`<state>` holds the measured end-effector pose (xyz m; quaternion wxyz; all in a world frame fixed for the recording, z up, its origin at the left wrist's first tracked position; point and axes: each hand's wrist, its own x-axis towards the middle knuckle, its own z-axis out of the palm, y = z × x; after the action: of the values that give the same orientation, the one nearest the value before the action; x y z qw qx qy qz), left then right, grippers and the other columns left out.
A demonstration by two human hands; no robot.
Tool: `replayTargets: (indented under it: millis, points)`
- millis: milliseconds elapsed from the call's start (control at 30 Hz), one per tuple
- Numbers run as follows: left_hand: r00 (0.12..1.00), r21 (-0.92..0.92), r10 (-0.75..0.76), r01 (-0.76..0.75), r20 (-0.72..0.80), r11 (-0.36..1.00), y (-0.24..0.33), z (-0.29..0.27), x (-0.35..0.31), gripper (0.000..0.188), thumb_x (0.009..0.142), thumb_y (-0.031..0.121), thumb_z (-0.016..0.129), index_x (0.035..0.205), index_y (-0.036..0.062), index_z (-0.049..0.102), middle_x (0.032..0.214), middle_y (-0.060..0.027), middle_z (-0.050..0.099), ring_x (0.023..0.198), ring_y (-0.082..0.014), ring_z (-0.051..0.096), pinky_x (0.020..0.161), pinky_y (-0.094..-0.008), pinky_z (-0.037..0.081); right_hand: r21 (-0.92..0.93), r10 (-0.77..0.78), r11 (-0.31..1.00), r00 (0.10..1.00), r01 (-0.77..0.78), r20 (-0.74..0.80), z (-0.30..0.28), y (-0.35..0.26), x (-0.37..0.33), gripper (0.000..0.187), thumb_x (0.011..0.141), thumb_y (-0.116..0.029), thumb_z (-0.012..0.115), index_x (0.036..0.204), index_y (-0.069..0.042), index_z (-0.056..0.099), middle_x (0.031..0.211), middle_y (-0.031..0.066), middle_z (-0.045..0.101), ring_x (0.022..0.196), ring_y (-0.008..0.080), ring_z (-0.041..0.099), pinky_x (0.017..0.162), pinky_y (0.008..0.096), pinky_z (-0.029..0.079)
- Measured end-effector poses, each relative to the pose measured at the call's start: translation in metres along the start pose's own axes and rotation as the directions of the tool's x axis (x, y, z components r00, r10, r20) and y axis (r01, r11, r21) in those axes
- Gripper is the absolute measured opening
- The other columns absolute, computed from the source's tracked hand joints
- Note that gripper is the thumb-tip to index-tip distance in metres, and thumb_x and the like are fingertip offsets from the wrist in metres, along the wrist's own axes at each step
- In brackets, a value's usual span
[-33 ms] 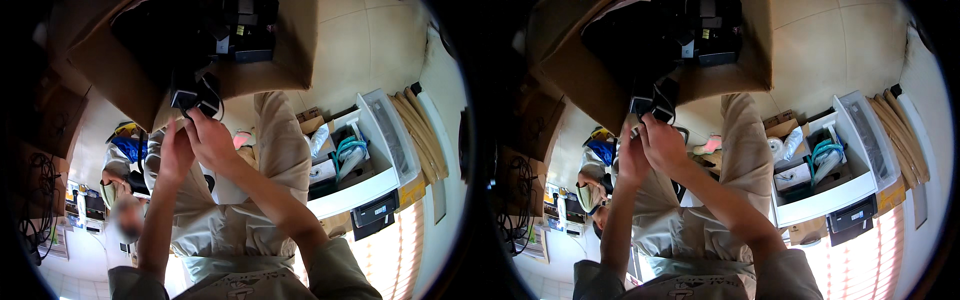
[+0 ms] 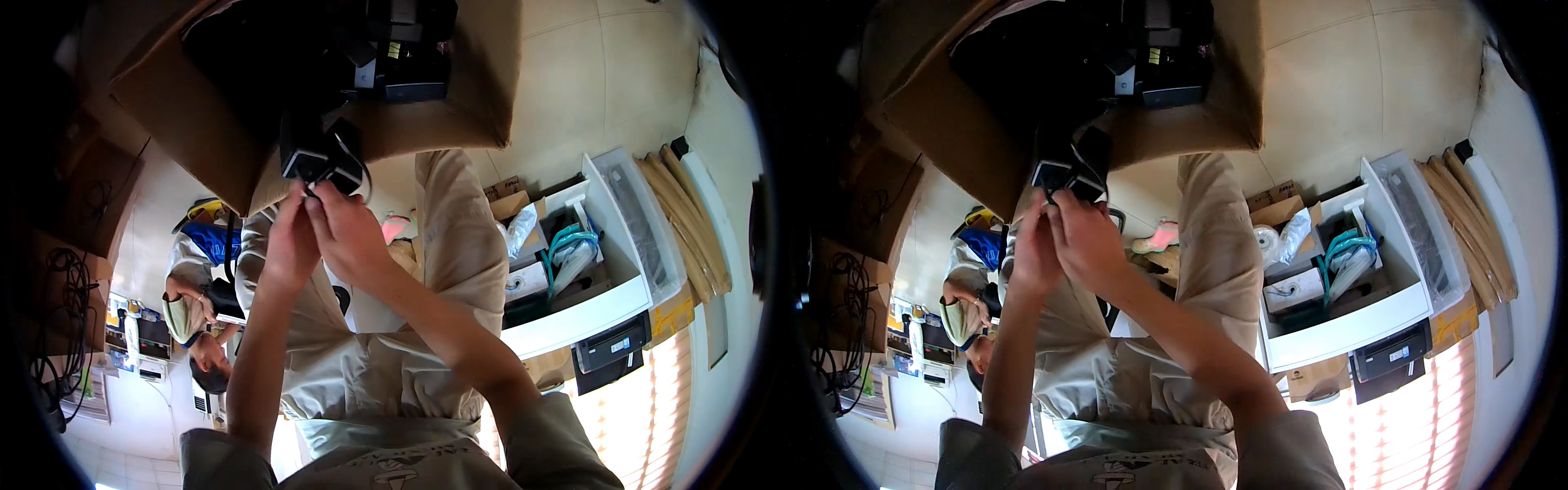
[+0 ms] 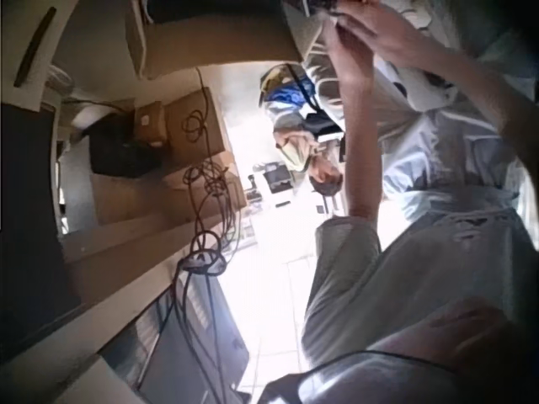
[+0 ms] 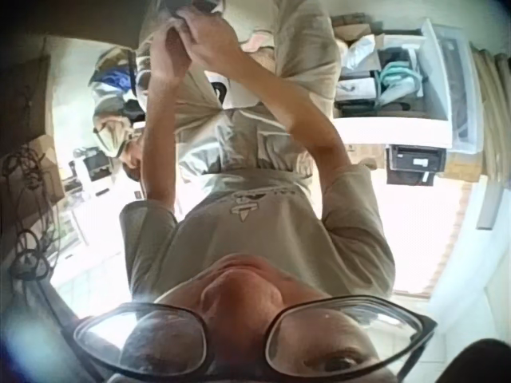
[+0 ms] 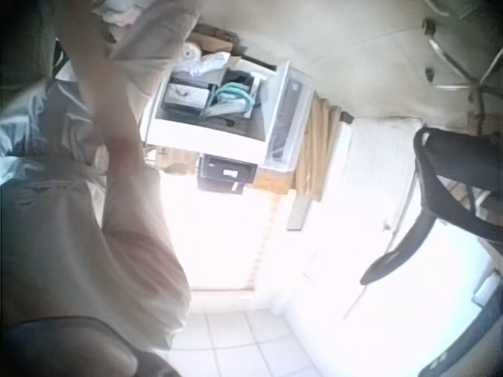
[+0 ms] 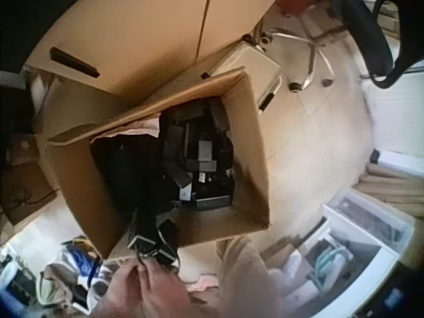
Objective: The person removes black electronic devices and cables from a cardboard box and places them on a cluttered desk. They handle the items one by one, arranging them among other equipment and papers.
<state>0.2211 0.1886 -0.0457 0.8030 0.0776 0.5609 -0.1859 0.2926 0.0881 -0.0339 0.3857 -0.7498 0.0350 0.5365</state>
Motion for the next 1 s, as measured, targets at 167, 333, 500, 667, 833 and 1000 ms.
replayTargets:
  millis: [167, 333, 500, 667, 833, 1000]
  points:
    - [0.964, -0.089, -0.262, 0.264, 0.040, 0.960, 0.001, 0.031, 0.012, 0.046, 0.103, 0.045, 0.053, 0.118, 0.0028, 0.065, 0.116, -0.0135, 0.068, 0.114, -0.0237, 0.063, 0.100, -0.0370, 0.048, 0.141, 0.001, 0.990, 0.998, 0.007, -0.056, -0.017, 0.012, -0.022, 0.016, 0.102, -0.008, 0.049, 0.117, -0.003, 0.051, 0.100, 0.0188, 0.062, 0.094, 0.0370, 0.061, 0.081, 0.0415, 0.047]
    - [0.970, 0.010, -0.184, 0.188, -0.162, 0.982, -0.011, 0.034, 0.019, 0.036, 0.102, 0.040, 0.059, 0.103, 0.0047, 0.064, 0.099, -0.0110, 0.071, 0.105, -0.0243, 0.067, 0.094, -0.0355, 0.052, 0.265, 0.066, 0.964, 0.987, -0.024, -0.150, 0.006, 0.023, -0.034, 0.032, 0.100, -0.004, 0.048, 0.132, -0.003, 0.046, 0.111, 0.0207, 0.060, 0.103, 0.0365, 0.060, 0.093, 0.0389, 0.047]
    - [0.972, 0.283, -0.126, 0.180, -0.198, 0.942, -0.015, 0.040, 0.016, 0.031, 0.102, 0.037, 0.059, 0.096, 0.0073, 0.061, 0.094, -0.0082, 0.069, 0.096, -0.0232, 0.070, 0.088, -0.0353, 0.054, 0.349, 0.134, 0.926, 0.990, -0.142, 0.049, -0.010, 0.018, -0.058, 0.063, 0.095, 0.000, 0.053, 0.151, -0.005, 0.025, 0.125, 0.0196, 0.054, 0.083, 0.0220, 0.058, 0.074, 0.0332, 0.049]
    - [0.982, 0.241, -0.087, 0.127, -0.170, 0.962, -0.014, 0.029, 0.009, 0.029, 0.105, 0.036, 0.053, 0.097, 0.0094, 0.058, 0.080, -0.0022, 0.060, 0.087, -0.0216, 0.069, 0.084, -0.0353, 0.053, 0.093, 0.061, 0.992, 0.973, -0.083, 0.221, -0.031, -0.011, -0.086, 0.083, 0.093, -0.009, 0.063, 0.158, -0.004, 0.012, 0.133, 0.0233, 0.046, 0.075, 0.0263, 0.062, 0.070, 0.0373, 0.052]
    - [0.977, 0.136, -0.098, 0.125, -0.188, 0.983, -0.008, 0.018, 0.030, 0.026, 0.108, 0.035, 0.046, 0.092, 0.0154, 0.051, 0.068, 0.0066, 0.039, 0.055, -0.0080, 0.039, 0.058, -0.0259, 0.036, -0.201, 0.096, 0.980, 0.908, -0.013, 0.408, -0.062, -0.046, -0.102, 0.070, 0.094, -0.018, 0.062, 0.154, -0.004, 0.030, 0.143, 0.0267, 0.047, 0.088, 0.0301, 0.071, 0.075, 0.0409, 0.057]
    - [0.955, 0.189, -0.056, 0.114, -0.291, 0.975, -0.008, -0.008, 0.031, 0.025, 0.107, 0.034, 0.046, 0.091, 0.0153, 0.050, 0.063, 0.0084, 0.031, 0.050, -0.0048, 0.027, 0.046, -0.0237, 0.021, 0.061, -0.062, 0.996, 0.998, 0.063, -0.020, -0.144, -0.039, -0.012, 0.034, 0.094, -0.007, 0.058, 0.128, -0.004, 0.057, 0.088, 0.0106, 0.068, 0.062, 0.0140, 0.064, 0.059, 0.0259, 0.050]
